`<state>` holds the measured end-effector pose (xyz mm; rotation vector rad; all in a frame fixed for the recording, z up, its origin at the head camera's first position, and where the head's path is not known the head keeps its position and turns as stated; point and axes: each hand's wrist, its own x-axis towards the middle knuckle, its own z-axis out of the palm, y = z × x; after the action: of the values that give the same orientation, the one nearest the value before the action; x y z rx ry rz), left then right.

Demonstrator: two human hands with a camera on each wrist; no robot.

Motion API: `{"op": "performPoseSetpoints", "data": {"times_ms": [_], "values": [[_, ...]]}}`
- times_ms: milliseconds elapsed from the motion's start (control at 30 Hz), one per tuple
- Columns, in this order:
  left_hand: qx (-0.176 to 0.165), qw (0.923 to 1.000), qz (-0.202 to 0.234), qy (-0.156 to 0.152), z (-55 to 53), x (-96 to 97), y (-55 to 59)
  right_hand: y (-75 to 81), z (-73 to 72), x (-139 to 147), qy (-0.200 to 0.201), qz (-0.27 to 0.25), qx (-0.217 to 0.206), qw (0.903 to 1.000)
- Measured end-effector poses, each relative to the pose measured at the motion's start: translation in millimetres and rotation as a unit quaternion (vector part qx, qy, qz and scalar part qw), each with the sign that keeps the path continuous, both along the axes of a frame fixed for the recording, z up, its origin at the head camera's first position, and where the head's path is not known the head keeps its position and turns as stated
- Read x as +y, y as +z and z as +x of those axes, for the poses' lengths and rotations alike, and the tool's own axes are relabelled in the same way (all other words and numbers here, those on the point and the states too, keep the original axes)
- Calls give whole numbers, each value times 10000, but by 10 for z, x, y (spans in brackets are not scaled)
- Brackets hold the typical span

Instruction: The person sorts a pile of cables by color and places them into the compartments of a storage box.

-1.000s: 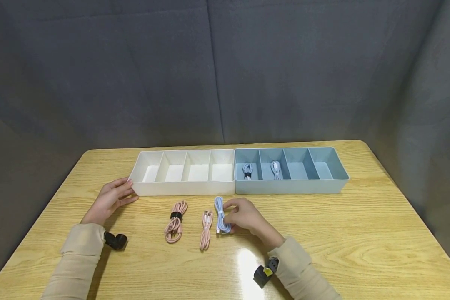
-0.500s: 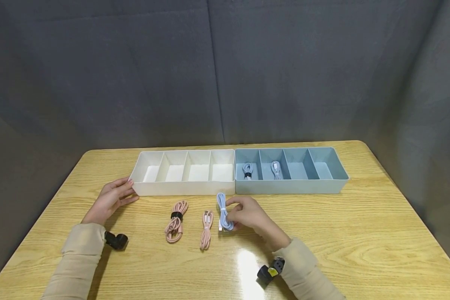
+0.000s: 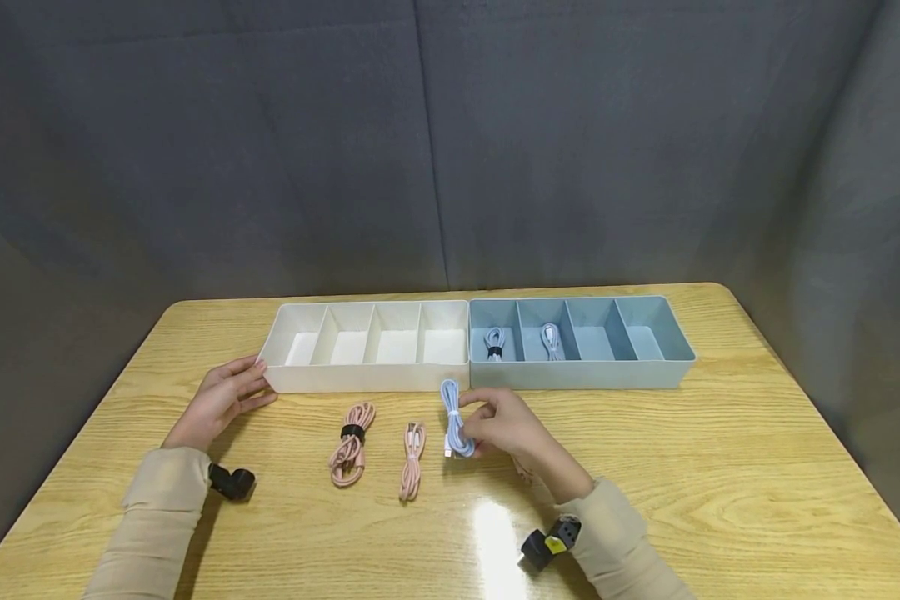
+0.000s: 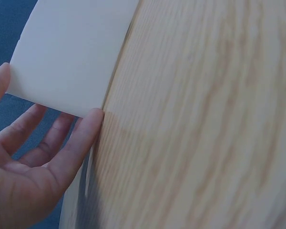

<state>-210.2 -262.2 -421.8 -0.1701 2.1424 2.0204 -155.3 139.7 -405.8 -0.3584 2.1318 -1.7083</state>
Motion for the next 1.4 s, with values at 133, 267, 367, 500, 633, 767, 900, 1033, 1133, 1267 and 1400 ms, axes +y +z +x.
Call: {"op": "performPoseSetpoints", "data": {"times_ms": [133,267,367,500,633,767,900,1033,1133,1267,1400], "values": [[-17,10000,10,11,-6,-4,-2,20,-7,32,35,-55,47,10000],[-28,10000,-14,7,-2,-12,-5,31,-24,73,134,-131,64,9998],[-31,10000,-29,16,0,-13,-4,40,-41,111,229,-153,76,9996],[-20,10000,-29,30,-3,-12,-1,56,-68,169,250,-168,98,9995],[-3,10000,-52,44,-3,-8,4,76,-92,237,247,-197,140,9994],[-14,10000,-36,50,-6,-9,-3,93,-113,309,279,-174,193,9993],[-50,10000,-25,63,-5,-7,-15,108,-120,376,318,-174,216,9991],[-53,10000,-29,66,3,-4,-19,118,-123,449,307,-163,196,9992],[-42,10000,-64,44,6,-6,-18,124,-128,496,259,-171,167,9994],[-20,9999,-96,40,5,-6,-15,135,-132,541,175,-221,158,9995],[-20,10000,-78,42,3,-3,-19,154,-134,586,132,-211,169,9995]]}}
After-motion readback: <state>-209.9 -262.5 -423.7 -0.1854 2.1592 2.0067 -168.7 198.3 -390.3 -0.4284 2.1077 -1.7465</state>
